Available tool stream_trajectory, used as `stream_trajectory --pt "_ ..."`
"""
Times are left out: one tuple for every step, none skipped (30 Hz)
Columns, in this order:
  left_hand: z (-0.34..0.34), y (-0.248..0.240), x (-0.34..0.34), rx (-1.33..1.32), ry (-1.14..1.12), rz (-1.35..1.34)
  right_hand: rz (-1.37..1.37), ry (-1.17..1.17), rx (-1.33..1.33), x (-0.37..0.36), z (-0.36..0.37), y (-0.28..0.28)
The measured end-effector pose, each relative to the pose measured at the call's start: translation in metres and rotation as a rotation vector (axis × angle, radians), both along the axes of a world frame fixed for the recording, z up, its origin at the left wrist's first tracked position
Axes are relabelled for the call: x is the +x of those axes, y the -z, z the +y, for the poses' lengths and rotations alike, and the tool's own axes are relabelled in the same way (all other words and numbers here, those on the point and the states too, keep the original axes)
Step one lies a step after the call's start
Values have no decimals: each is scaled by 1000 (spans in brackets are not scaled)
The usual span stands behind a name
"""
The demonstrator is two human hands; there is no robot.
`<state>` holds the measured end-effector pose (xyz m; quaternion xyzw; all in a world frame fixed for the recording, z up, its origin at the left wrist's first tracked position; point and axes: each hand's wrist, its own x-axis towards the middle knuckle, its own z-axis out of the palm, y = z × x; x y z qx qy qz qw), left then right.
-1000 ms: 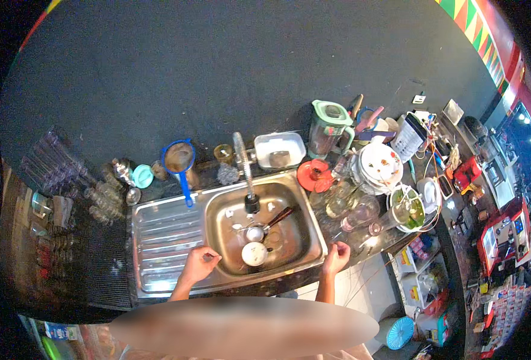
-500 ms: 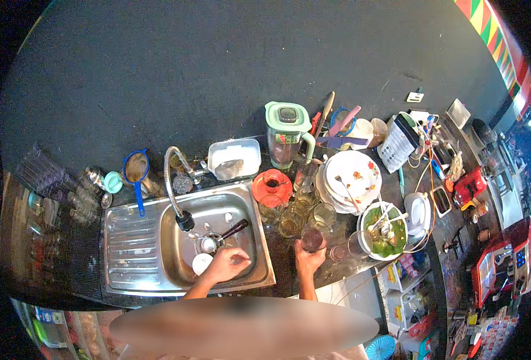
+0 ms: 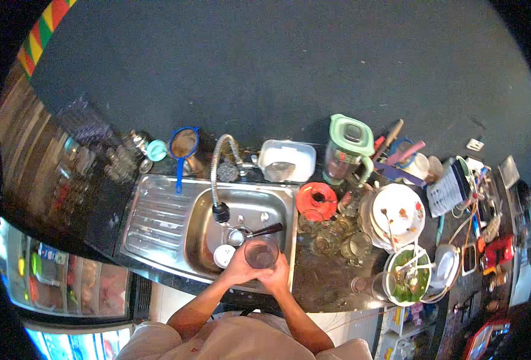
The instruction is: Wash several glasses in a sink using soap and water, then place them on a drying rack.
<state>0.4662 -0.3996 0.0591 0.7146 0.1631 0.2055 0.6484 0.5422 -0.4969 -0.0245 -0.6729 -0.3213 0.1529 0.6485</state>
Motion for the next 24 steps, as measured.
stream_trajectory --pt "11 6 -9 7 -77 3 -18 -47 -53 -6 14 -27" --pt "19 9 -10 10 -134 -3 -47 -79 -93 -5 25 -31" --pt "24 12 -11 11 -158 -1 -25 -122 -103 -4 33 -23" --pt "28 13 -8 -49 -198 -3 -6 -164 -113 0 42 -15" --pt "32 17 -9 -108 -250 -5 -5 -201 -110 0 48 -16" --pt "39 30 -6 -107 -284 -4 -37 -236 -144 2 52 -18" --pt "46 50 -2 -161 -330 -43 -72 -272 -179 2 57 -19" --pt "48 56 3 -221 -362 -84 -73 -294 -187 5 60 -17" --pt "50 61 5 -330 -353 -51 -16 -325 -230 8 63 -14" --pt "51 63 10 -341 -366 -52 41 -348 -276 11 65 -9" --pt "52 65 14 -451 -423 -28 46 -344 -275 14 66 -5" --pt "51 67 17 -560 -476 -4 46 -351 -286 16 66 0" --pt "52 71 18 -609 -465 -42 87 -344 -293 18 68 2" --pt "54 79 17 -613 -467 -41 128 -333 -299 19 69 4" --pt "57 87 16 -835 -460 -51 129 -332 -301 22 69 8" --pt "58 91 16 -1057 -444 -59 73 -360 -281 26 69 13" --pt "57 95 18 -1074 -448 -87 17 -387 -260 30 68 18" --pt "56 98 18 -1075 -440 -81 -41 -413 -238 33 67 23" --pt "57 108 12 -1163 -449 -137 23 -408 -251 30 69 11" --pt "57 107 12 -1252 -447 -193 24 -402 -251 33 73 2" --pt "55 106 15 -1239 -502 -249 28 -353 -321 35 78 -5" --pt "56 107 14 -1238 -498 -249 30 -304 -390 40 83 -16" --pt "59 110 9 -1333 -442 -187 -12 -230 -449 46 92 -30" --pt "60 112 5 -1425 -389 -126 55 -253 -455 55 107 -33"
